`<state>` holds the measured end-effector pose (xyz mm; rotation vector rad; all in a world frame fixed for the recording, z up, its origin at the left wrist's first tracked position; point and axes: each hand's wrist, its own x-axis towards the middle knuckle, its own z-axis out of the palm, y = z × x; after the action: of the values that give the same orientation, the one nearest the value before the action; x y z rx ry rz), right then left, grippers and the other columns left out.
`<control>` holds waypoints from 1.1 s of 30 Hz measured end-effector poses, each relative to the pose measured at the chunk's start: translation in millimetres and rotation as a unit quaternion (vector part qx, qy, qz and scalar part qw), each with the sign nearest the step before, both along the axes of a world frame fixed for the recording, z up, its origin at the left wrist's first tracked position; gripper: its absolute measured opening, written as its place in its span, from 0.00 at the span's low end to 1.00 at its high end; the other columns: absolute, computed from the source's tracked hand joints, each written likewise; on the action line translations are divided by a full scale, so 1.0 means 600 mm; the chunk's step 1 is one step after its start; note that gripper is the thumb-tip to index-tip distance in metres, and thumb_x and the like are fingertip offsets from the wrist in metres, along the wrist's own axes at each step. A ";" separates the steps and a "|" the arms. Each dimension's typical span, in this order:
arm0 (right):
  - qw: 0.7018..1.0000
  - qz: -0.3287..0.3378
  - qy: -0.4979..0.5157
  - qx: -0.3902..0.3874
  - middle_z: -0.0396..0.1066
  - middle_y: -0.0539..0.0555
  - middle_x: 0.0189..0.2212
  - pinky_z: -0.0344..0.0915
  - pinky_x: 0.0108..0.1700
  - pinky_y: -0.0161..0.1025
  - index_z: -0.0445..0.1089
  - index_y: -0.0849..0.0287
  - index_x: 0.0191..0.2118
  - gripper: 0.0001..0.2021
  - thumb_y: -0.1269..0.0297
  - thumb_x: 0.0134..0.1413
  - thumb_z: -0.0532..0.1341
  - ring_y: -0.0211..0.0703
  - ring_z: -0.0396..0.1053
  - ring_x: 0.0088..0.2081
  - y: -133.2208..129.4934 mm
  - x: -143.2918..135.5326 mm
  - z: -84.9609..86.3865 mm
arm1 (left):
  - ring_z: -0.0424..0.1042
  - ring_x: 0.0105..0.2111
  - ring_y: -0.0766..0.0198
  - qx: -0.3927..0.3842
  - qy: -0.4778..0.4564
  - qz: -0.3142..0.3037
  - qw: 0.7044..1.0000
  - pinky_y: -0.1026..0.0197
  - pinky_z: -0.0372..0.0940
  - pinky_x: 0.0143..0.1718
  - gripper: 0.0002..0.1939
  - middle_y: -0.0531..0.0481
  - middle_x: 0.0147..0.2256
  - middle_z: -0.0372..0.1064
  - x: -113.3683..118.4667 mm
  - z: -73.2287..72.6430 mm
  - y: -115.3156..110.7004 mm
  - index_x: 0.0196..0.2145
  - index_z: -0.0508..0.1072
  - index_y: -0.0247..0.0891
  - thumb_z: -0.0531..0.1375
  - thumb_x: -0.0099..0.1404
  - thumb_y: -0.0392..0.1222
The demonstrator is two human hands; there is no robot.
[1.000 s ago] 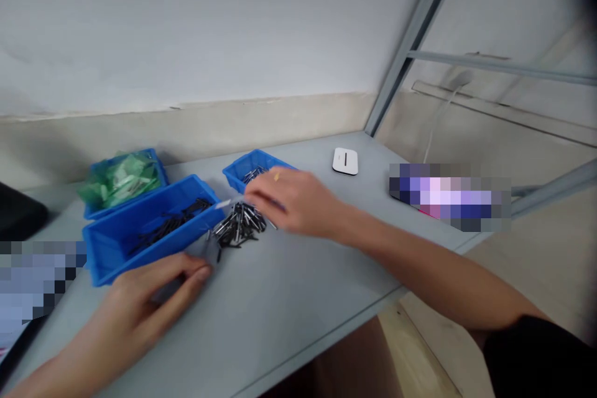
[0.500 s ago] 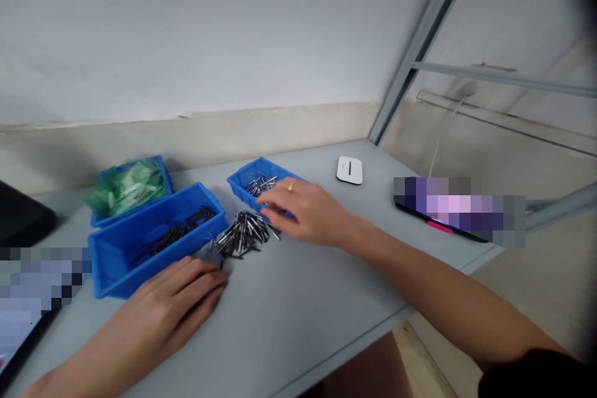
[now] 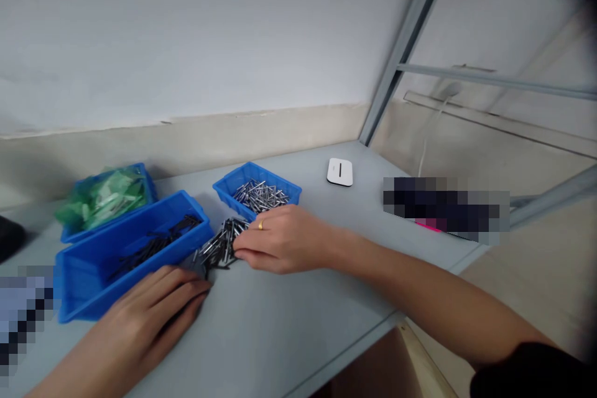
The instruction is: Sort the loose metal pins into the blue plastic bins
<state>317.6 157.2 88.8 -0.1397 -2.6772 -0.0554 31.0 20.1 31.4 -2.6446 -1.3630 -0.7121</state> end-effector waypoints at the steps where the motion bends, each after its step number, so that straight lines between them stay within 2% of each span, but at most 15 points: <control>1: 1.000 -0.002 -0.004 0.000 0.80 0.52 0.35 0.58 0.34 0.38 0.76 0.60 0.45 0.22 0.60 0.81 0.46 0.39 0.75 0.37 0.000 0.000 0.000 | 0.84 0.40 0.60 0.011 -0.001 -0.005 1.000 0.64 0.77 0.45 0.12 0.54 0.42 0.84 -0.001 -0.001 0.002 0.49 0.82 0.51 0.58 0.79 0.49; 5: 1.000 0.000 -0.004 -0.009 0.81 0.52 0.37 0.59 0.35 0.37 0.76 0.60 0.46 0.21 0.61 0.81 0.46 0.39 0.76 0.39 0.000 0.000 -0.001 | 0.83 0.38 0.60 0.026 -0.004 -0.005 1.000 0.63 0.75 0.43 0.12 0.55 0.40 0.84 0.003 0.004 0.002 0.48 0.82 0.50 0.57 0.79 0.49; 10: 1.000 0.003 0.006 0.000 0.81 0.51 0.35 0.60 0.34 0.38 0.76 0.60 0.43 0.21 0.60 0.81 0.47 0.39 0.77 0.37 0.000 -0.001 -0.001 | 0.83 0.41 0.58 0.035 0.005 0.007 0.999 0.60 0.74 0.49 0.13 0.53 0.42 0.84 -0.001 0.003 -0.003 0.50 0.81 0.49 0.57 0.80 0.50; 14: 1.000 0.006 0.000 0.006 0.81 0.52 0.35 0.59 0.33 0.39 0.76 0.60 0.44 0.21 0.60 0.81 0.47 0.39 0.76 0.37 -0.001 0.000 0.000 | 0.82 0.41 0.61 0.034 0.015 -0.007 0.999 0.62 0.71 0.48 0.12 0.55 0.42 0.83 -0.001 0.000 0.000 0.50 0.80 0.50 0.57 0.81 0.50; 20: 1.000 0.003 -0.001 0.001 0.80 0.51 0.34 0.57 0.32 0.39 0.77 0.60 0.43 0.23 0.60 0.81 0.46 0.40 0.75 0.36 -0.002 -0.001 -0.001 | 0.81 0.39 0.63 0.050 0.007 -0.023 0.998 0.63 0.70 0.47 0.13 0.56 0.40 0.83 0.013 0.015 0.003 0.48 0.79 0.47 0.55 0.82 0.50; 24: 1.000 0.002 -0.002 0.000 0.80 0.51 0.34 0.56 0.32 0.39 0.77 0.60 0.43 0.22 0.60 0.81 0.46 0.39 0.75 0.36 -0.002 -0.002 -0.002 | 0.82 0.39 0.63 0.062 0.020 -0.026 0.998 0.63 0.69 0.48 0.13 0.56 0.40 0.83 0.009 0.014 0.004 0.48 0.79 0.47 0.55 0.82 0.50; 33: 1.000 0.008 0.006 -0.001 0.80 0.52 0.34 0.57 0.33 0.38 0.76 0.61 0.43 0.22 0.61 0.81 0.47 0.39 0.75 0.36 -0.001 0.000 -0.001 | 0.81 0.40 0.63 0.037 0.011 -0.026 0.999 0.63 0.70 0.46 0.12 0.57 0.41 0.83 0.009 0.014 0.002 0.49 0.79 0.48 0.56 0.82 0.50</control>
<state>317.6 156.6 88.2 -0.1184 -2.6666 -0.0477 36.2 21.3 39.6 -2.6320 -1.2419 -0.7212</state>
